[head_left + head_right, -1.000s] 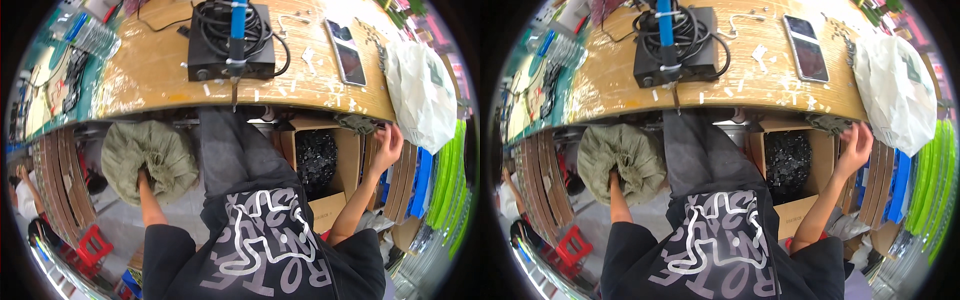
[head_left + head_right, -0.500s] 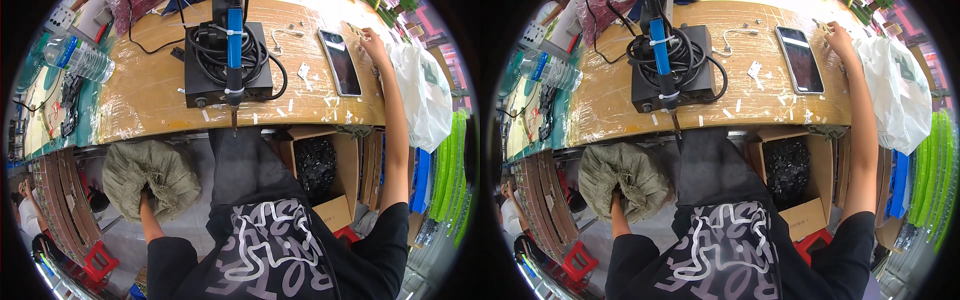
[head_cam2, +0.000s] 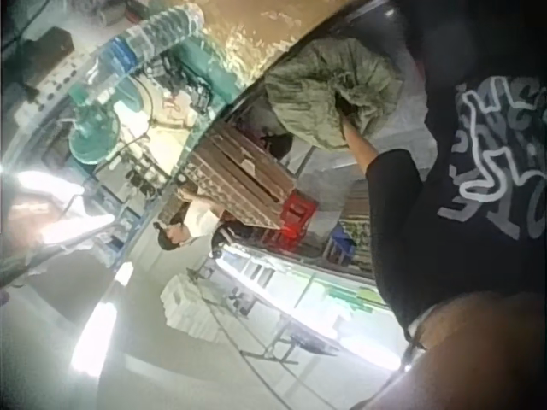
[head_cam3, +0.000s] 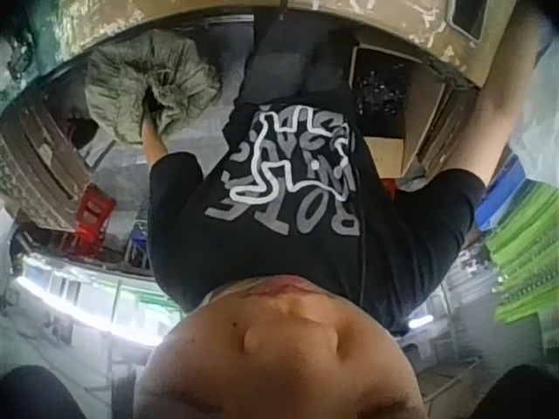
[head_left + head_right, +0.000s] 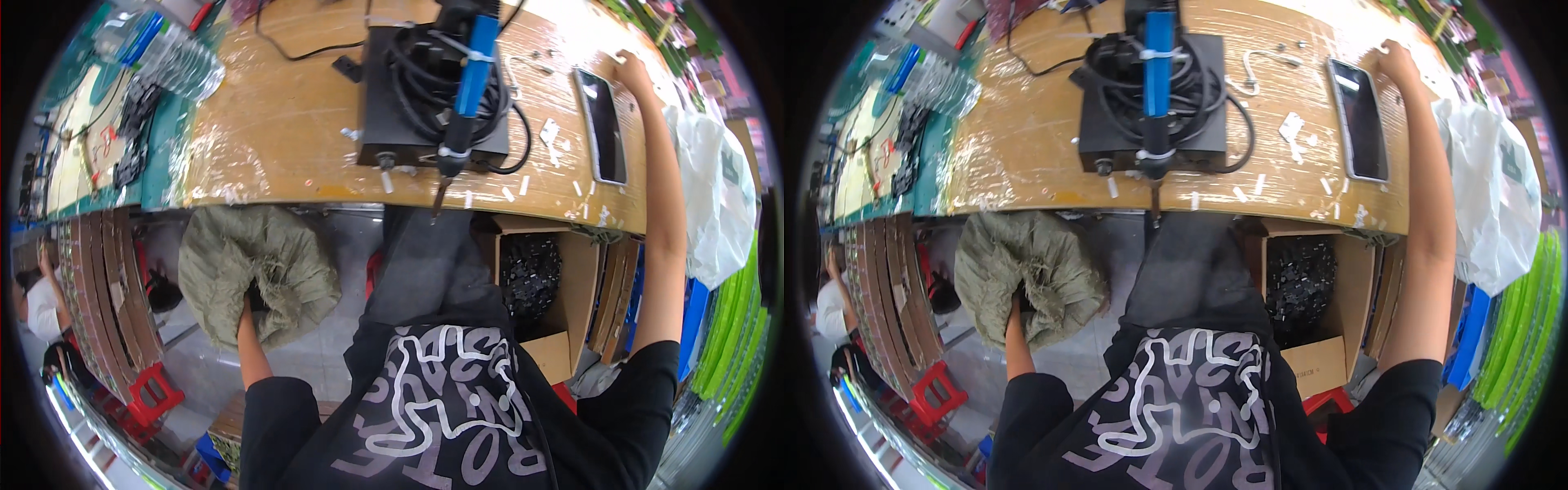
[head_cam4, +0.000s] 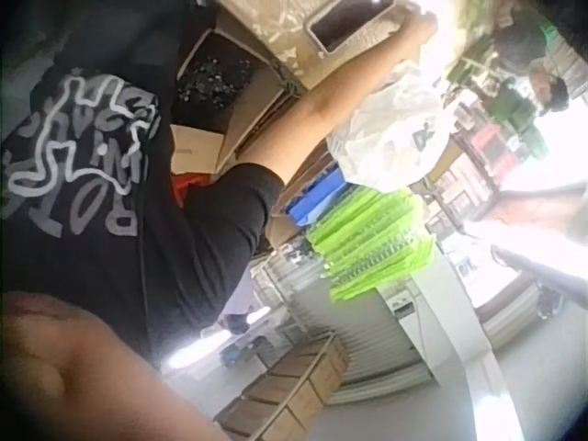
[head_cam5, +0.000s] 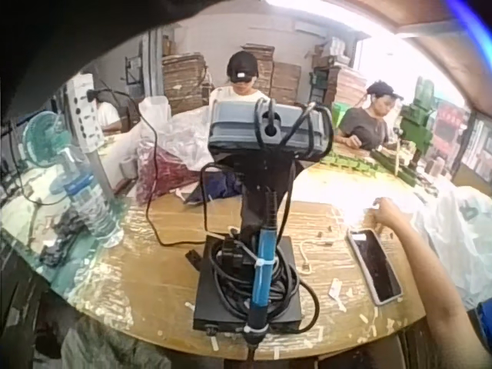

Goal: The person repeatedly picks up black plastic housing components and inserts small white pins into them. They then place the components under a stationary tool on the table to press or secure the pins, before setting the finished pieces aside. The process is repeated for multiple units throughout the clip.

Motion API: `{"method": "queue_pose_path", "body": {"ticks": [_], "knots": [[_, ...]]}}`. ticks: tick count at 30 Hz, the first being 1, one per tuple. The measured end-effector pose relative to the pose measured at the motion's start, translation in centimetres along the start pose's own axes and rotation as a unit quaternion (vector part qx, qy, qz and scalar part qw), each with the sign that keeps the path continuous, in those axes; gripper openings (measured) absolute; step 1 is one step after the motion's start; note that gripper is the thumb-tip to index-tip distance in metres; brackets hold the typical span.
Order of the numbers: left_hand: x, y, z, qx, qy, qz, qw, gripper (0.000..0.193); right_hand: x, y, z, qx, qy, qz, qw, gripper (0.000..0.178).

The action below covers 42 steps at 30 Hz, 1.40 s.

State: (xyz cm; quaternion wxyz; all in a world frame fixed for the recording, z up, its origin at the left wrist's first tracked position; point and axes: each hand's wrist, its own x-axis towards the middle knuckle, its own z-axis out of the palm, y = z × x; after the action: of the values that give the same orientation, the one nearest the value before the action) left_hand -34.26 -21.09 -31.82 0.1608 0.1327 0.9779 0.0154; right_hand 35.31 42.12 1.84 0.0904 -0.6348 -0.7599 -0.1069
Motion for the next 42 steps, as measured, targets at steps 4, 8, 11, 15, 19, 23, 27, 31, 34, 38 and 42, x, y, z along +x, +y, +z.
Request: {"method": "queue_pose_path", "body": {"ticks": [4,8,11,15,19,23,27,31,34,38,42], "knots": [[-0.1,0.1,-0.3,0.007,0.0,0.016,1.0,0.054,-0.1,0.5,0.0,-0.051,-0.055,0.01,0.997,0.021],[-0.9,-1.4,-0.8,0.014,0.004,0.013,1.0,0.054,1.5,1.7,2.7,-0.091,-0.062,-0.019,0.994,0.024],[-0.7,-0.2,-0.3,0.006,-0.005,0.019,1.0,0.054,2.4,7.0,3.0,-0.078,-0.044,-0.045,0.995,0.021],[-1.5,-0.7,-0.5,0.011,-0.014,0.006,1.0,0.054,1.5,7.1,3.8,0.005,-0.041,-0.026,0.999,0.02],[-1.8,0.0,-0.4,0.013,-0.024,0.006,1.0,0.054,-0.5,5.2,2.6,0.031,-0.027,-0.022,0.999,0.023],[-1.3,1.9,0.8,0.011,-0.032,0.018,0.999,0.054,-3.4,3.9,-0.2,0.084,-0.036,0.012,0.996,0.024],[-1.6,2.3,1.3,0.021,-0.041,0.021,0.999,0.054,-7.4,2.7,-2.4,0.062,0.027,-0.033,0.997,0.024],[-1.5,2.1,1.5,0.028,-0.041,0.019,0.999,0.054,-11.2,1.2,-3.3,0.084,0.024,-0.016,0.996,0.024],[-0.8,2.3,1.6,0.031,-0.041,0.022,0.998,0.054,-13.0,1.5,-3.1,0.095,0.025,0.007,0.995,0.023],[-1.2,1.5,1.9,0.034,-0.039,0.019,0.999,0.055,-15.3,0.1,-2.5,0.124,0.061,0.016,0.99,0.023],[-0.5,2.1,1.6,0.043,-0.041,0.032,0.998,0.055,-17.5,-1.1,-2.1,0.168,0.102,0.04,0.98,0.023]]}}
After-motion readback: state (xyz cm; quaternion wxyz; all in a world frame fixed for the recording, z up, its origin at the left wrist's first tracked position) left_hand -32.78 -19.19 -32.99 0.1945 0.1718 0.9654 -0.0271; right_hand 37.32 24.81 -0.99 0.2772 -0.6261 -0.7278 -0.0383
